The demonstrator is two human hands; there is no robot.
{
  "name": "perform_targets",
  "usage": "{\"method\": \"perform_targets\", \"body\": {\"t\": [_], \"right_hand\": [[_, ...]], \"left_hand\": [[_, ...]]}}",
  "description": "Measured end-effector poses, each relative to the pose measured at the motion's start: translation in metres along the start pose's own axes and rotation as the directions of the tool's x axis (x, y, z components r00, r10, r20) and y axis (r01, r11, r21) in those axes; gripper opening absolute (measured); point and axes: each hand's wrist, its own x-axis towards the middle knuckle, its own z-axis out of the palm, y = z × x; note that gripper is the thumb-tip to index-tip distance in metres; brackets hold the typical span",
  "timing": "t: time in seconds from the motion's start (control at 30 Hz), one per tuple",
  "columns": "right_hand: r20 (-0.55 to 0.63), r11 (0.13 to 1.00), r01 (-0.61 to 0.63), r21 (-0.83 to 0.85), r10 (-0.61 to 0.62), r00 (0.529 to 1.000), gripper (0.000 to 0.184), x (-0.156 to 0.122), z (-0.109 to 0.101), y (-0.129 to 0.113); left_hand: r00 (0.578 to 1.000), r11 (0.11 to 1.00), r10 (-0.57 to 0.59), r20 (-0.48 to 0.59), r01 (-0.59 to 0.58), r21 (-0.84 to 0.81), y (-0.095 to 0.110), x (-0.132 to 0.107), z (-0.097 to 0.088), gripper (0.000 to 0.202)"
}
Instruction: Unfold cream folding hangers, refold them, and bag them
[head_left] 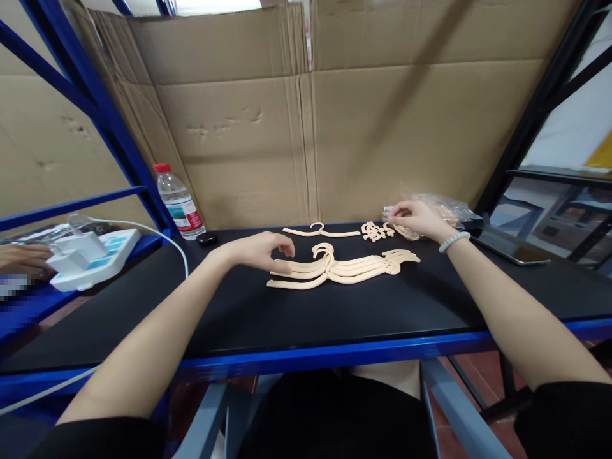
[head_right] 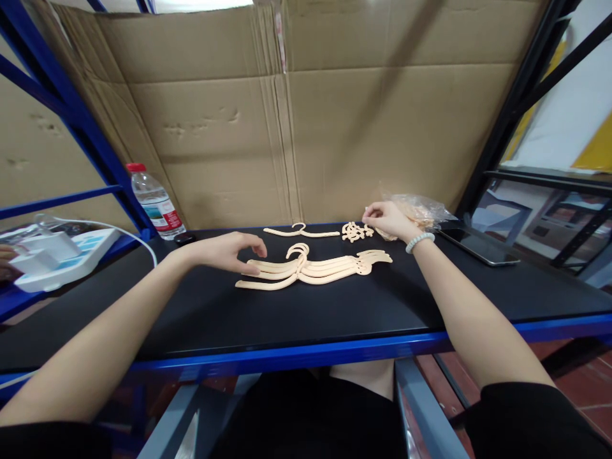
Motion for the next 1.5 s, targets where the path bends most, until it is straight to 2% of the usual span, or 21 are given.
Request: {"method": "perform_targets", "body": {"t": [0.1, 0.2, 0.3, 0.37, 0.47, 0.57, 0.8, 1.1, 1.5], "right_hand": [[0.27, 0.99, 0.109, -0.092, -0.08, 0.96, 0.028, -0.007, 0.008, -0.016], [0.431, 0.96, 0.239, -0.144, -0.157, 0.889, 0.041, -0.016, 0.022, -0.037], [0.545, 0.9, 0.405, -0.162, -0.26, 0.797, 0.056, -0.024, 0.038, -0.053], [0.593, 0.865, 0.47, -0.177, -0.287, 0.752, 0.067, -0.028, 0.046, -0.059], [0.625, 0.838, 0.504, -0.208, -0.283, 0.727, 0.073, -0.031, 0.054, -0.06], [0.654, 0.833, 0.518, -0.195, -0.283, 0.701, 0.064, -0.032, 0.056, -0.06], [0.661, 0.844, 0.501, -0.19, -0.268, 0.701, 0.053, -0.032, 0.057, -0.063], [0.618, 0.857, 0.48, -0.187, -0.277, 0.736, 0.053, -0.029, 0.059, -0.057], [0.617, 0.852, 0.477, -0.217, -0.259, 0.743, 0.052, -0.03, 0.06, -0.058]], "left_hand": [[0.993, 0.997, -0.065, 0.098, 0.061, 0.045, 0.014, 0.001, 0.006, 0.077], [0.992, 0.994, -0.042, 0.122, 0.03, 0.102, 0.029, 0.005, 0.016, 0.091], [0.991, 0.991, 0.029, 0.131, -0.045, 0.125, 0.037, 0.011, 0.027, 0.088], [0.994, 0.989, 0.054, 0.1, -0.067, 0.13, 0.038, 0.013, 0.032, 0.084], [0.994, 0.986, 0.089, 0.065, -0.097, 0.133, 0.035, 0.014, 0.034, 0.074], [0.992, 0.987, 0.108, 0.064, -0.115, 0.115, 0.033, 0.014, 0.034, 0.063], [0.989, 0.985, 0.137, 0.049, -0.141, 0.101, 0.031, 0.017, 0.033, 0.051], [0.992, 0.986, 0.128, 0.017, -0.129, 0.108, 0.02, 0.022, 0.038, 0.052], [0.994, 0.988, 0.112, -0.003, -0.111, 0.107, 0.019, 0.022, 0.038, 0.051]]}}
